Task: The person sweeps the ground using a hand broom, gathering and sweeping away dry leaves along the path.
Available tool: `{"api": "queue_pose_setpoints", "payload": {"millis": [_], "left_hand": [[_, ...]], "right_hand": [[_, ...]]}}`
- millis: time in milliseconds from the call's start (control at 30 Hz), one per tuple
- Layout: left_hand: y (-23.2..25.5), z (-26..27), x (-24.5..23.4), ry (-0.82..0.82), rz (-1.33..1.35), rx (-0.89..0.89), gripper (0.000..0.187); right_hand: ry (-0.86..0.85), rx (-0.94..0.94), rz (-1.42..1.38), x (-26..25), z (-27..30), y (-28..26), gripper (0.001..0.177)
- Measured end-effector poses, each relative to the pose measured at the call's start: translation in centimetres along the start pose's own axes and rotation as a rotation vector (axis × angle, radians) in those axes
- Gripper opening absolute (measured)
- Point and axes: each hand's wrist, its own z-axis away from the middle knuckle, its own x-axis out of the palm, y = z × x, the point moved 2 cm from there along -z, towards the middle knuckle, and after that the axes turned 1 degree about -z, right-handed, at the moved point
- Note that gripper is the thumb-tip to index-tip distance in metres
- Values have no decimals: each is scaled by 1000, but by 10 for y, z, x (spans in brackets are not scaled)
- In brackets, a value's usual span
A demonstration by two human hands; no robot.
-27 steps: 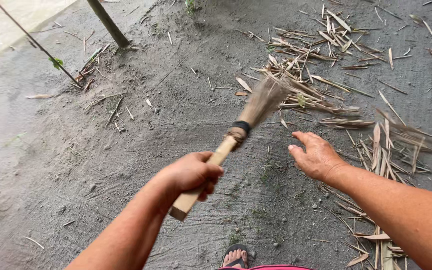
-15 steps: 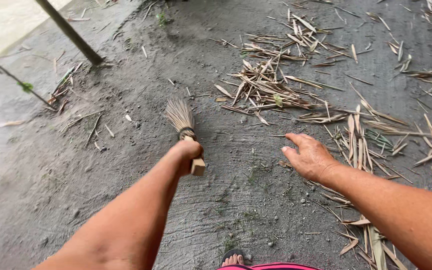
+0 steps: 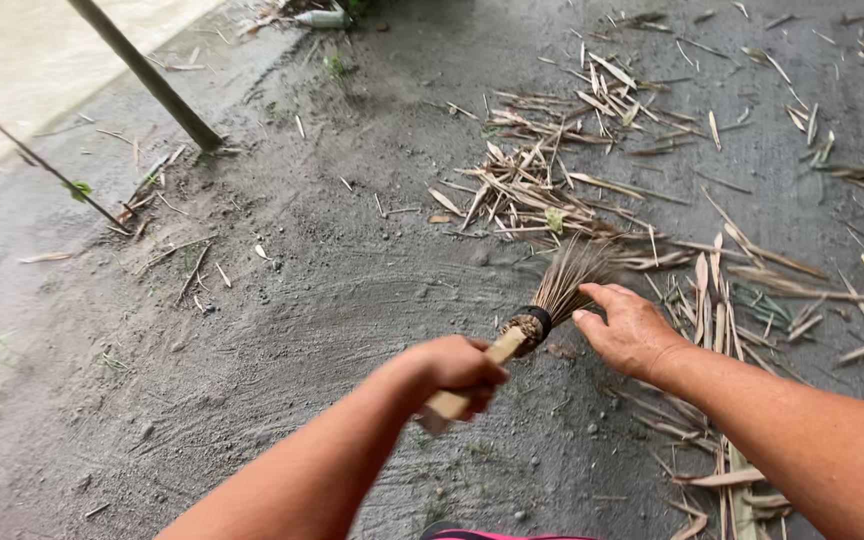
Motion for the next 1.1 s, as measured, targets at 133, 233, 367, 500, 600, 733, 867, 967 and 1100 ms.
{"api": "queue_pose_setpoints", "payload": {"millis": [133, 233, 367, 500, 600, 733, 867, 967, 1100], "left_hand": [[28, 50, -9, -14, 28, 80, 32], [43, 68, -1, 106, 133, 76, 33], [40, 86, -15, 267, 174, 53, 31], [21, 74, -65, 463, 481, 33, 25], [1, 49, -122, 628, 627, 60, 16], [-29, 5, -210, 675, 663, 4, 14], [-64, -20, -249, 731, 592, -94, 18], [-65, -36, -226, 701, 484, -169, 22], [-57, -43, -152, 625, 286, -288, 27]], "right_hand": [[30, -22, 25, -28, -18, 21, 61], [26, -66, 35, -40, -24, 27, 62], [-44, -50, 39, -51, -23, 30, 62], [-69, -8, 42, -47, -16, 37, 62], [-64, 37, 5, -38, -12, 49, 63], [-27, 132, -15, -20, 3, 73, 61], [12, 139, -47, 5, 15, 72, 60], [-24, 75, -30, 23, -3, 49, 60], [-80, -15, -33, 42, -49, -2, 59]]}}
